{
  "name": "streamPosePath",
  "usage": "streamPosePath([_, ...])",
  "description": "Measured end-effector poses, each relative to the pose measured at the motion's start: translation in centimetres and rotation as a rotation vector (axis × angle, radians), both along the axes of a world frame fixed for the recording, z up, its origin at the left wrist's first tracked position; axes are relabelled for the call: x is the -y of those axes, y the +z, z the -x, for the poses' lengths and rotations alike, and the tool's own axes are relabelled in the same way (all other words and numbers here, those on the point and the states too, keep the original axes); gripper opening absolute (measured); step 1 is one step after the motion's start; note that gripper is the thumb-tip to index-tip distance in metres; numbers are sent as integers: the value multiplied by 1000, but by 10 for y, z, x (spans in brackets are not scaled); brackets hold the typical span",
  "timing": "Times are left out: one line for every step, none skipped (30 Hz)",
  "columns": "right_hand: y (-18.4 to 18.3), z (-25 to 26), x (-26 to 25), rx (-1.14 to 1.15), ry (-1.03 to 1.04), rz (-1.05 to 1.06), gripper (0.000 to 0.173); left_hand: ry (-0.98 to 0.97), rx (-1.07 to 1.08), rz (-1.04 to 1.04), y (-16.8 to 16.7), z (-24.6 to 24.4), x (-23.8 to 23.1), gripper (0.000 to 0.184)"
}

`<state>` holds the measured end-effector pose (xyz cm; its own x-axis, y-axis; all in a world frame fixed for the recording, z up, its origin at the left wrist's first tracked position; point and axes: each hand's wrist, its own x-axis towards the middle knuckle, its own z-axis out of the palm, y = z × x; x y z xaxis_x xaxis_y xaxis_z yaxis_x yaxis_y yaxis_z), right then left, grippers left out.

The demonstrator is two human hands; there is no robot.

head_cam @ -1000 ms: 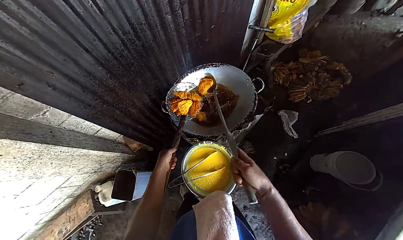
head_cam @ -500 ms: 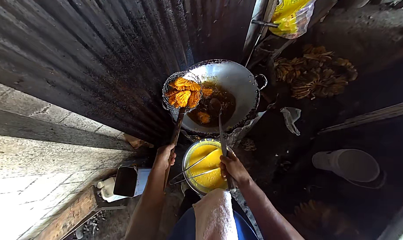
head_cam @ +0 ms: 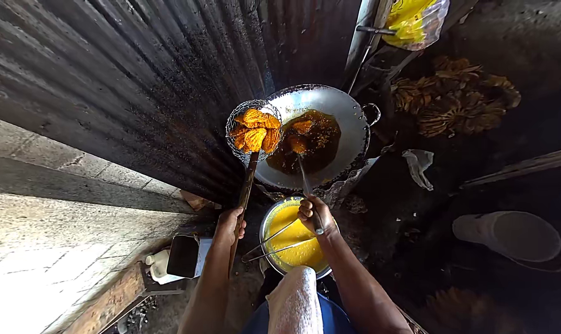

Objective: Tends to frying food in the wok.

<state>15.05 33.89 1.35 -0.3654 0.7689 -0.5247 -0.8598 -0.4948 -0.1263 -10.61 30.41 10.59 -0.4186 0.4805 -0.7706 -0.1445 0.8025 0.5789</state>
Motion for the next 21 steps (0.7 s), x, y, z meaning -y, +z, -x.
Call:
streamPosePath([-11, 0, -10, -1, -4, -28, 36, 2, 1, 5, -1, 0, 1, 28])
streamPosePath([-20, 0, -19, 15, 3, -49, 36, 4, 1, 11, -3, -1, 3, 28])
streamPosePath([-27, 0, -27, 42, 15, -67, 34, 3, 1, 17, -5, -1, 4, 28])
streamPosePath([-32, -1, -34, 73, 29, -80, 31, 0, 2, 22, -6, -1, 5, 28])
streamPosePath([-35, -2, -40, 93, 41, -88, 28, -6, 2, 29, -7, -1, 6, 29])
streamPosePath([-38, -6, -45, 100, 52, -107, 25, -14, -1, 37, -9, -1, 7, 30])
streamPosePath([-39, -10, -50, 95, 60, -129, 25, -17, -3, 44, -10, -2, 8, 31])
streamPosePath([-41, -16, -54, 77, 63, -148, 27, -18, -3, 50, -11, -2, 9, 31])
streamPosePath([-42, -20, -58, 52, 59, -163, 31, -18, -2, 54, -12, -3, 10, 31])
streamPosePath([-43, -25, -60, 28, 55, -174, 35, -18, -1, 58, -13, -4, 11, 30])
streamPosePath([-45, -29, -61, 4, 57, -194, 37, -19, 0, 62, -15, -5, 11, 30])
streamPosePath([-46, -33, -60, -13, 61, -217, 37, -20, 4, 63, -16, -6, 11, 30])
streamPosePath([-47, -36, -57, -23, 66, -235, 35, -20, 7, 64, -18, -6, 11, 30])
streamPosePath([-45, -40, -52, -20, 74, -256, 34, -20, 9, 66, -19, -6, 11, 30])
streamPosePath([-41, -44, -46, 0, 81, -274, 32, -19, 11, 68, -20, -7, 9, 31])
streamPosePath([-35, -49, -39, 27, 91, -292, 29, -20, 11, 73, -22, -7, 8, 31])
streamPosePath([-29, -55, -30, 62, 104, -313, 26, -23, 11, 79, -23, -8, 7, 31])
streamPosePath([-21, -61, -21, 97, 121, -337, 23, -29, 11, 84, -24, -9, 4, 31])
streamPosePath([-13, -68, -12, 126, 132, -359, 21, -38, 9, 88, -24, -10, 1, 30])
streamPosePath([-4, -75, -2, 149, 144, -374, 19, -48, 8, 90, -24, -12, -3, 29])
streamPosePath([6, -81, 7, 171, 156, -385, 18, -62, 9, 91, -24, -13, -8, 29])
